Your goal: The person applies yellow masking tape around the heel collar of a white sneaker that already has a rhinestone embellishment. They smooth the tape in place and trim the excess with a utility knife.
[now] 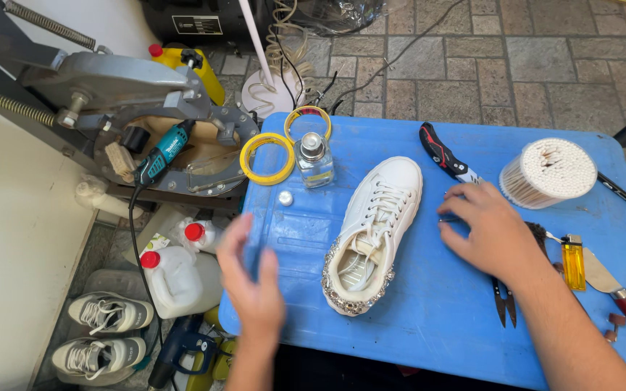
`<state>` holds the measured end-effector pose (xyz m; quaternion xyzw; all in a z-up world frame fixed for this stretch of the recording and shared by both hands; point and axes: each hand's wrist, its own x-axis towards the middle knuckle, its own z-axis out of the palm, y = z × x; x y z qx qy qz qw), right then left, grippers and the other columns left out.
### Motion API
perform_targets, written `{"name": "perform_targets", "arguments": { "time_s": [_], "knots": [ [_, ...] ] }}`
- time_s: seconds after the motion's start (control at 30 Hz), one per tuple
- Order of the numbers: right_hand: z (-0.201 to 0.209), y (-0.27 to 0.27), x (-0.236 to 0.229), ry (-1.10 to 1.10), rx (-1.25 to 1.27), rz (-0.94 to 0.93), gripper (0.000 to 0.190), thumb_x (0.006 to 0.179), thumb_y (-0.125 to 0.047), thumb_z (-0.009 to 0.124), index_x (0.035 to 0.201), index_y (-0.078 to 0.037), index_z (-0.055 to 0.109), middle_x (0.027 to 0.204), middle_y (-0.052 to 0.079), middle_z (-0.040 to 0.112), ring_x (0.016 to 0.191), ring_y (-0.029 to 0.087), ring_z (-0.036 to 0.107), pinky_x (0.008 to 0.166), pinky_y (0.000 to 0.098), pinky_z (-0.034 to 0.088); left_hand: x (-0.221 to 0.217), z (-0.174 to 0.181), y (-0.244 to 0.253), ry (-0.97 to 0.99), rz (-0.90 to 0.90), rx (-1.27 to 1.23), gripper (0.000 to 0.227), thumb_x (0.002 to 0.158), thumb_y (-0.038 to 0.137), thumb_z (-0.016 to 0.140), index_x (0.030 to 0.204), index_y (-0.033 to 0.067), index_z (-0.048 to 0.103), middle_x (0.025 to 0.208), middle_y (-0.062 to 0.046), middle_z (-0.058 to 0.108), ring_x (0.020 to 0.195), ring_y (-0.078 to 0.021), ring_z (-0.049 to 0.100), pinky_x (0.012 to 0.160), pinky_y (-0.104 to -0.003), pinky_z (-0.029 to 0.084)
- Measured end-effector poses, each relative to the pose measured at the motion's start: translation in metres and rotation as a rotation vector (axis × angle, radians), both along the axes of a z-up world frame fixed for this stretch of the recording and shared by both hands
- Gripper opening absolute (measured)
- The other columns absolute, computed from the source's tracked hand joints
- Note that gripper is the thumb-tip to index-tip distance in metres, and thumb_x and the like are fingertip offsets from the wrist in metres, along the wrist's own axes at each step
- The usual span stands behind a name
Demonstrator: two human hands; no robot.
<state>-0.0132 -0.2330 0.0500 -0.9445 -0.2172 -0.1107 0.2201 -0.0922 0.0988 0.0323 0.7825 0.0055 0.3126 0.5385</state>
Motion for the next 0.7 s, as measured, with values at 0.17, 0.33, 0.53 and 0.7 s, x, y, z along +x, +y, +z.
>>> {"name": "perform_targets", "arguments": {
  "time_s": [0.17, 0.33, 0.53, 0.7],
  "knots": [
    [-0.012, -0.006, -0.006, -0.066, -0.087, -0.113, 0.017, 0.079, -0.006, 0.072, 0.096, -0.009, 0.074, 0.108, 0.006, 0.069, 0.105, 0.03, 0.062, 0.095, 0.0425, 0.051, 0.094, -0.003, 0.053, 0.137, 0.104, 0.51, 0.044, 0.089, 0.004, 0.066, 0.132, 0.0092, 0.065, 0.14, -0.029, 0.055, 0.128, -0.047, 0.053, 0.105, -0.048, 0.042],
    [-0.019, -0.006, 0.0, -0.158, -0.061, -0.139, 0.025, 0.081, -0.001, 0.069, 0.105, -0.007, 0.074, 0.108, 0.009, 0.068, 0.106, 0.03, 0.064, 0.095, 0.0428, 0.051, 0.133, -0.023, 0.057, 0.214, 0.042, 0.465, 0.027, 0.085, 0.01, 0.075, 0.112, 0.0112, 0.073, 0.134, -0.023, 0.06, 0.121, -0.0407, 0.058, 0.1, -0.045, 0.047],
    [-0.018, -0.004, -0.011, -0.24, 0.118, -0.09, 0.025, 0.083, -0.003, 0.073, 0.108, -0.006, 0.072, 0.115, 0.012, 0.067, 0.112, 0.033, 0.06, 0.098, 0.043, 0.05, 0.093, -0.016, 0.067, 0.147, 0.133, 0.328, 0.015, 0.095, 0.008, 0.068, 0.11, 0.0087, 0.07, 0.132, -0.017, 0.062, 0.122, -0.035, 0.062, 0.102, -0.042, 0.05],
    [-0.01, 0.008, -0.022, -0.248, 0.235, -0.109, 0.025, 0.089, -0.004, 0.074, 0.113, -0.007, 0.072, 0.118, 0.011, 0.067, 0.113, 0.031, 0.06, 0.1, 0.041, 0.049, 0.019, -0.002, 0.065, 0.162, 0.226, 0.332, 0.015, 0.094, 0.009, 0.067, 0.108, 0.0075, 0.07, 0.131, -0.017, 0.061, 0.12, -0.0359, 0.06, 0.1, -0.043, 0.048]
  ]
}}
